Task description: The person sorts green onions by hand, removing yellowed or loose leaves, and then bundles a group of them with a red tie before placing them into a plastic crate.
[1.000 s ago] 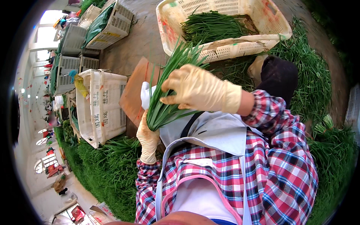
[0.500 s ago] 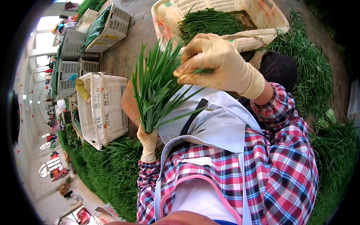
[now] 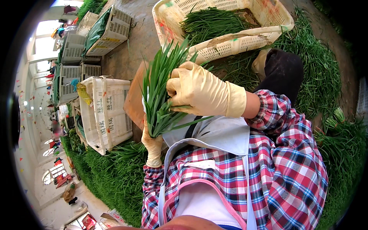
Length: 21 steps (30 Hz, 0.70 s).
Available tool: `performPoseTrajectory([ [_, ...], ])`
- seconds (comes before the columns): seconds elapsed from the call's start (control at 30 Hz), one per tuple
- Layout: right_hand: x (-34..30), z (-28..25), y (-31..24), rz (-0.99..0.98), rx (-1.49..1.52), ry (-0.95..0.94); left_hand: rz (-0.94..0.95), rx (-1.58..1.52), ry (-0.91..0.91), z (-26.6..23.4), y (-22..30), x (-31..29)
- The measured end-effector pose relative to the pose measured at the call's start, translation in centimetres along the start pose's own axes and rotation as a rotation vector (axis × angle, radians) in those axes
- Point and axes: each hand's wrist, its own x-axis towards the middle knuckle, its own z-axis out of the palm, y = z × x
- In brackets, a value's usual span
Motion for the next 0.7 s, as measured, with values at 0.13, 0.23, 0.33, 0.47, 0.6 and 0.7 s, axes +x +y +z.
performPoseTrajectory([
  [0.13, 0.0, -2.4, 0.9, 0.061, 0.478, 0.095, 0.053, 0.089, 0.042, 0.0, -0.8, -0.3],
  [0.23, 0.7, -4.4, 0.3, 0.075, 0.043, 0.18, 0.06, 0.098, 0.057, 0.0, -1.1, -0.4],
  [0.33, 0.6, -3.3, 0.0, -0.066, -0.441, -0.023, 0.076, 0.112, 0.064, 0.2, -1.2, -0.4],
  [0.47, -0.8, -3.0, 0.7, -0.025, -0.257, -0.082, 0.104, 0.146, 0.07, 0.2, -0.4, -0.3],
  [0.6, -0.4, -4.7, 1.1, 0.179, 0.239, 0.391, 0.142, 0.267, 0.071, -0.2, -1.1, -0.5],
  [0.7, -0.2, -7.4, 2.3, 0.022, 0.077, 0.203, 0.153, 0.253, 0.075, -0.1, -0.6, -0.3],
])
